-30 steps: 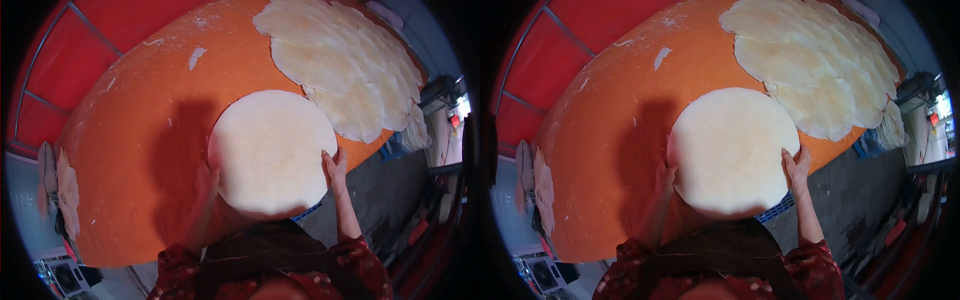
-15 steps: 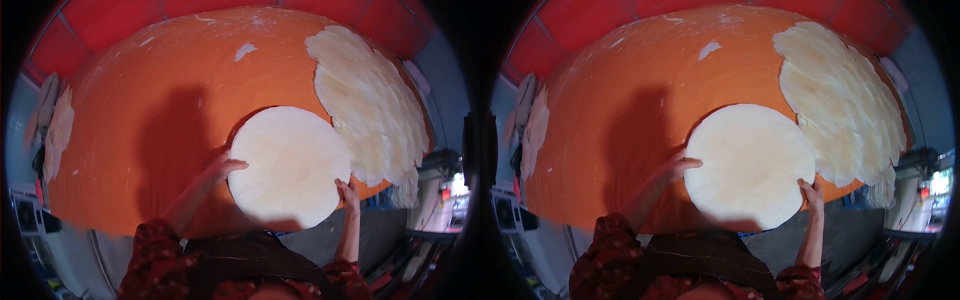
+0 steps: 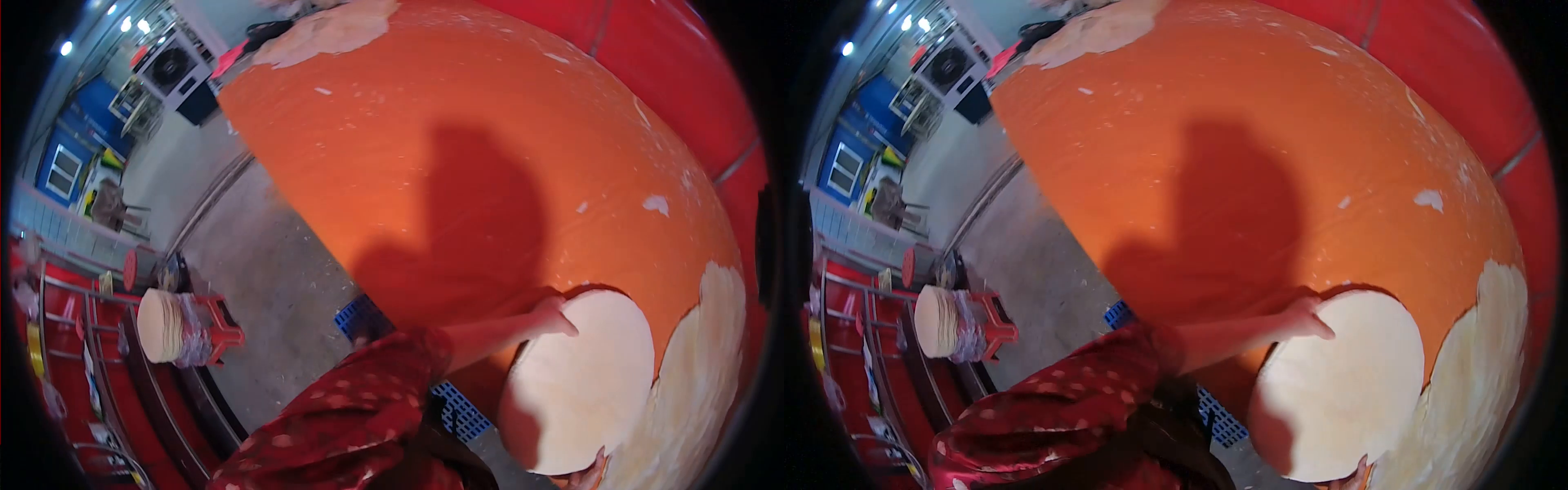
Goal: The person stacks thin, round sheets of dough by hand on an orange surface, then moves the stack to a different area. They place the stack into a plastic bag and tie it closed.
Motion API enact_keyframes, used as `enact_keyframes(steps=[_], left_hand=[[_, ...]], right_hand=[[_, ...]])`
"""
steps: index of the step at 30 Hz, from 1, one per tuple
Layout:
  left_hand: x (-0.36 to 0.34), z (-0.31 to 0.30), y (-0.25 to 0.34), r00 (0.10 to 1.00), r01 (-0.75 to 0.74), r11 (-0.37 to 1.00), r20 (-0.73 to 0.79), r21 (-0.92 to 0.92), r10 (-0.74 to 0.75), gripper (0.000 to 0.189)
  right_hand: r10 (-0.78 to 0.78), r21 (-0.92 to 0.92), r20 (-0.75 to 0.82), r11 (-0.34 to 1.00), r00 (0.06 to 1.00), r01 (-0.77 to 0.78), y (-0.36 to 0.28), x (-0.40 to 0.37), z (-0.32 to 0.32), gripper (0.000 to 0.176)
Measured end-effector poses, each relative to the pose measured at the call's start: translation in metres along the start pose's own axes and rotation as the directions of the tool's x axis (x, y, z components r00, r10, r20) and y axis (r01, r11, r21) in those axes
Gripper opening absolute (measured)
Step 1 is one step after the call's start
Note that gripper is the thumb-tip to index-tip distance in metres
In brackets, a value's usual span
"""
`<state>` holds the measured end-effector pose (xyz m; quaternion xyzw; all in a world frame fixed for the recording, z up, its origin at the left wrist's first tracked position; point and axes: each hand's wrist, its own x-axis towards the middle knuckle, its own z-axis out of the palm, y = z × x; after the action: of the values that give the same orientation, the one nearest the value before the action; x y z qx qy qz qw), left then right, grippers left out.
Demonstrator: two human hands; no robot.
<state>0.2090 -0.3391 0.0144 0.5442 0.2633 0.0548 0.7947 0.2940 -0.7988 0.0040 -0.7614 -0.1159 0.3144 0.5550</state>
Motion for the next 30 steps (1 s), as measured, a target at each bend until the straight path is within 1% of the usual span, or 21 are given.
enact_keyframes(steps=[1, 2, 3, 5, 6, 7, 8, 12, 13, 16, 18, 20, 21, 22, 24, 25, 26, 27, 28, 29, 30], left_hand=[[-0.006, 0.000, 0.006, 1.000, 0.025, 0.995, -0.011, 0.094, -0.025, 0.037], [-0.006, 0.002, -0.002, 0.998, -0.004, 0.991, -0.054, 0.135, 0.012, 0.036], [-0.008, 0.004, -0.019, 0.984, -0.065, 0.988, -0.154, 0.138, 0.086, 0.034], [-0.037, -0.004, -0.025, 0.976, -0.076, 0.984, -0.191, 0.160, 0.107, 0.034], [-0.053, -0.011, -0.028, 0.989, -0.046, 0.992, -0.134, 0.121, 0.062, 0.041], [-0.069, -0.016, -0.033, 0.973, -0.046, 0.991, -0.220, 0.124, 0.072, 0.040], [-0.088, -0.026, -0.031, 0.967, 0.000, 0.988, -0.252, 0.156, 0.040, 0.039], [-0.162, -0.095, -0.032, 0.933, 0.023, 0.989, -0.357, 0.148, 0.032, 0.037], [-0.185, -0.118, -0.032, 0.923, 0.020, 0.989, -0.382, 0.149, 0.039, 0.037], [-0.262, -0.204, -0.038, 0.868, -0.104, 0.992, -0.480, 0.067, 0.123, 0.038], [-0.328, -0.272, -0.038, 0.811, -0.120, 0.990, -0.567, 0.078, 0.143, 0.039], [-0.387, -0.342, -0.051, 0.722, -0.138, 0.985, -0.670, 0.104, 0.172, 0.040], [-0.421, -0.378, -0.058, 0.648, -0.145, 0.981, -0.737, 0.127, 0.191, 0.041], [-0.458, -0.410, -0.062, 0.573, -0.144, 0.979, -0.794, 0.145, 0.202, 0.041], [-0.551, -0.464, -0.057, 0.422, -0.132, 0.987, -0.896, 0.092, 0.140, 0.042], [-0.585, -0.493, -0.069, 0.293, -0.109, 0.983, -0.940, 0.149, 0.175, 0.041], [-0.615, -0.520, -0.087, 0.168, -0.078, 0.977, -0.964, 0.197, 0.208, 0.041], [-0.650, -0.545, -0.105, 0.064, -0.099, 0.979, -0.981, 0.177, 0.183, 0.041], [-0.686, -0.564, -0.123, -0.035, -0.123, 0.980, -0.988, 0.154, 0.151, 0.042], [-0.730, -0.580, -0.138, -0.107, -0.196, 0.971, -0.987, 0.138, 0.118, 0.040], [-0.769, -0.587, -0.153, -0.175, -0.263, 0.956, -0.981, 0.134, 0.089, 0.039]], right_hand=[[0.035, 0.114, -0.028, 0.993, 0.999, -0.031, -0.015, 0.004, 0.022, 0.082], [0.114, 0.330, -0.045, 0.939, 0.993, -0.093, -0.032, 0.009, 0.048, 0.081], [0.149, 0.402, -0.052, 0.908, 0.987, -0.116, -0.045, 0.012, 0.071, 0.079], [0.180, 0.439, -0.044, 0.887, 0.983, -0.143, -0.058, 0.013, 0.110, 0.076], [0.182, 0.436, -0.027, 0.887, 0.983, -0.153, -0.063, 0.015, 0.126, 0.075], [0.186, 0.430, -0.010, 0.888, 0.983, -0.164, -0.068, 0.015, 0.145, 0.074], [0.188, 0.414, 0.010, 0.893, 0.982, -0.175, -0.072, 0.016, 0.165, 0.072], [0.174, 0.352, 0.124, 0.913, 0.977, -0.208, -0.083, 0.008, 0.252, 0.067], [0.167, 0.335, 0.156, 0.919, 0.974, -0.211, -0.084, 0.002, 0.278, 0.065], [0.136, 0.288, 0.263, 0.934, 0.955, -0.212, -0.085, -0.020, 0.368, 0.061], [0.117, 0.247, 0.374, 0.944, 0.920, -0.220, -0.087, -0.037, 0.438, 0.059], [0.100, 0.209, 0.492, 0.951, 0.865, -0.229, -0.090, -0.049, 0.509, 0.056], [0.099, 0.177, 0.561, 0.956, 0.822, -0.236, -0.093, -0.055, 0.549, 0.055], [0.102, 0.141, 0.631, 0.960, 0.769, -0.243, -0.095, -0.058, 0.586, 0.054], [0.084, 0.087, 0.763, 0.969, 0.641, -0.231, -0.105, -0.065, 0.671, 0.052], [0.066, 0.072, 0.818, 0.974, 0.572, -0.216, -0.110, -0.070, 0.720, 0.051], [0.037, 0.052, 0.832, 0.988, 0.554, -0.144, -0.123, -0.097, 0.783, 0.051], [0.037, 0.007, 0.879, 0.996, 0.475, -0.090, -0.114, -0.081, 0.837, 0.045], [-0.005, 0.000, 0.861, 1.000, 0.508, 0.009, -0.128, -0.130, 0.894, 0.035], [0.011, -0.057, 0.887, 0.995, 0.461, 0.086, -0.149, -0.185, 0.948, 0.023], [-0.080, -0.023, 0.903, 0.972, 0.421, 0.233, -0.129, -0.174, 0.998, 0.022]])
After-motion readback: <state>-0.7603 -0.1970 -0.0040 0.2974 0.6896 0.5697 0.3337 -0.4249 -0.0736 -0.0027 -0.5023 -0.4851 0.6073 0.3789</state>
